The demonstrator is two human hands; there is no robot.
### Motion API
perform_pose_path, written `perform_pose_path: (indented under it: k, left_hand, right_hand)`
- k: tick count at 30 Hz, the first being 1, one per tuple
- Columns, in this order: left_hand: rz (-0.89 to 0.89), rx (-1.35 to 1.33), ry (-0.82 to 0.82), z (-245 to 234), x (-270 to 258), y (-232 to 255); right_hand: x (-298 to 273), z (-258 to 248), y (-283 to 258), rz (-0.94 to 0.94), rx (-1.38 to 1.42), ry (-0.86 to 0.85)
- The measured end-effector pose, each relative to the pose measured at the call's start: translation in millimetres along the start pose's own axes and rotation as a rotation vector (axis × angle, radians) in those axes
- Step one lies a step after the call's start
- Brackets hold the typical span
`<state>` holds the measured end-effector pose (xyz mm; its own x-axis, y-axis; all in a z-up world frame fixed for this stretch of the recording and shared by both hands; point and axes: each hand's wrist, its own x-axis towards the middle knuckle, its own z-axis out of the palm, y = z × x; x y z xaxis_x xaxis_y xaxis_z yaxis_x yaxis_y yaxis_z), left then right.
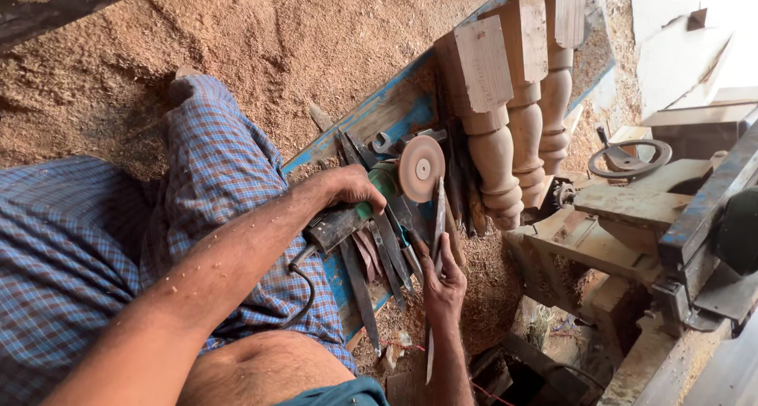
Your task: The person sits on the floor and uses a handheld angle grinder to sharpen a metal chisel. Sparks fly as the tool is held against the spinning grinding disc. The person repeatedly adjusts the chisel's angle and position to sharpen different edges.
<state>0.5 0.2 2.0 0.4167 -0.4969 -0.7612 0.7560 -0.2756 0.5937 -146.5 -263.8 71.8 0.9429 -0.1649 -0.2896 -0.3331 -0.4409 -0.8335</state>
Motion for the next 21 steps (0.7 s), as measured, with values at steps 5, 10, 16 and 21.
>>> perform_pose_path:
  k: [5,10,16,21]
  left_hand:
    - [0.003,0.02,0.016,0.6,0.1,2.2]
    - [0.0,-0.005,0.022,1.7,-1.9,2.4]
    - [-0.013,-0.088,-0.006,0.4,-6.3,3.9]
    - [0.011,-0.064,0.01,0.4,-6.7,3.6]
  right_hand:
    - [0.3,4.2,1.4,0.029,-0.024,0.002]
    - [-4.4,2.8,-0.4,-0.056,-0.062,-0.026]
    - [-12.4,6.4,1.5,0.059,-0.024,-0.001]
    - [-22.5,4.8,4.4,0.049,-0.076,0.001]
